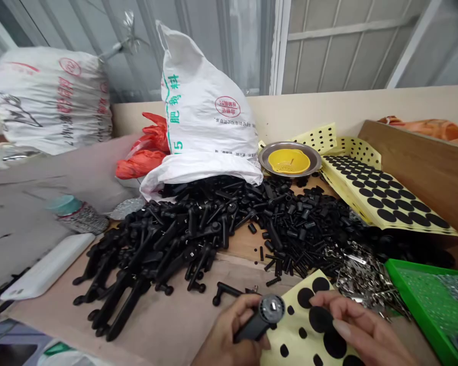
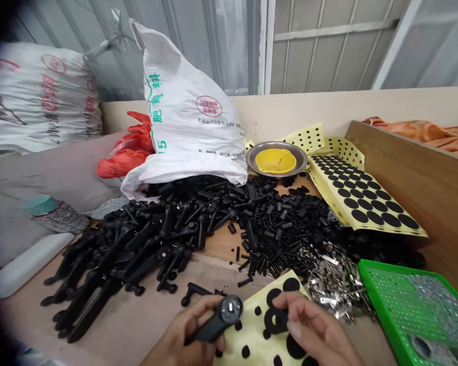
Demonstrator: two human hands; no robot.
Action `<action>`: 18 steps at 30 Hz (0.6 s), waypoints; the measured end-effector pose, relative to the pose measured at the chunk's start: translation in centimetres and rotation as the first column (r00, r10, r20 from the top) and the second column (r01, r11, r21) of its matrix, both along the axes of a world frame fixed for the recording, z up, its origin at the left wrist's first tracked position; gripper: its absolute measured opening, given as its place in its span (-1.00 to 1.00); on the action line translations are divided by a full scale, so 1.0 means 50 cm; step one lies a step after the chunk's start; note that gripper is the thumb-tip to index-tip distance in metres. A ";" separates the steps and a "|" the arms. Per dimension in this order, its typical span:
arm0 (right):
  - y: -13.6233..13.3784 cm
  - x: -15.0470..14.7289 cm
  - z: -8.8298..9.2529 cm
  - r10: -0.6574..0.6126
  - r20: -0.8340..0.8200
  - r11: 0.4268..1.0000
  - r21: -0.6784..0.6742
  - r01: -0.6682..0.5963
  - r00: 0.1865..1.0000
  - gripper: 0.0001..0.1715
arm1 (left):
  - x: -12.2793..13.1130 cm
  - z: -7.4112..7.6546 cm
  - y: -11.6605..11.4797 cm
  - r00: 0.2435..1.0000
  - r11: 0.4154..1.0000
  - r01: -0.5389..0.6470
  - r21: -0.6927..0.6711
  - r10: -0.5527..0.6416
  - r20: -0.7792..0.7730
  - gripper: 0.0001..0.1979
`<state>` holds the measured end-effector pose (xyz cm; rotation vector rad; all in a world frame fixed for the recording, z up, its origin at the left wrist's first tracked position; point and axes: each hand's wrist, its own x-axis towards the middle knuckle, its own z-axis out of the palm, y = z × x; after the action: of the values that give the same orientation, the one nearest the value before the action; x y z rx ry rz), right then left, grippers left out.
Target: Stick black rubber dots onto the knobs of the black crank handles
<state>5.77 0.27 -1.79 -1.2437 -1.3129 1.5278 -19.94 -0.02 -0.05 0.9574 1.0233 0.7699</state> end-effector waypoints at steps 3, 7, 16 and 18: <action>-0.008 -0.009 0.029 0.050 -0.099 0.999 -0.003 -0.050 0.994 -0.78 | 0.041 -0.011 -0.003 0.998 0.999 0.044 0.002 -0.044 -0.048 -0.57; -0.014 -0.039 0.060 0.030 -0.178 0.998 -0.053 -0.040 0.984 -0.75 | 0.070 -0.018 -0.005 0.995 0.997 0.073 -0.039 -0.076 -0.061 -0.59; -0.027 -0.049 0.047 -0.015 -0.210 0.981 -0.191 -0.026 0.978 -0.81 | 0.083 -0.017 0.004 0.980 0.980 0.187 -0.061 -0.191 -0.064 -0.60; -0.029 -0.050 0.046 -0.030 -0.194 0.975 -0.222 -0.014 0.981 -0.84 | 0.083 -0.014 0.003 0.978 0.982 0.187 -0.039 -0.190 -0.086 -0.59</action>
<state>3.28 -1.18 0.49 -1.1958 -1.0293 1.7811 -15.82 0.13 -0.76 1.0535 1.0022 0.5567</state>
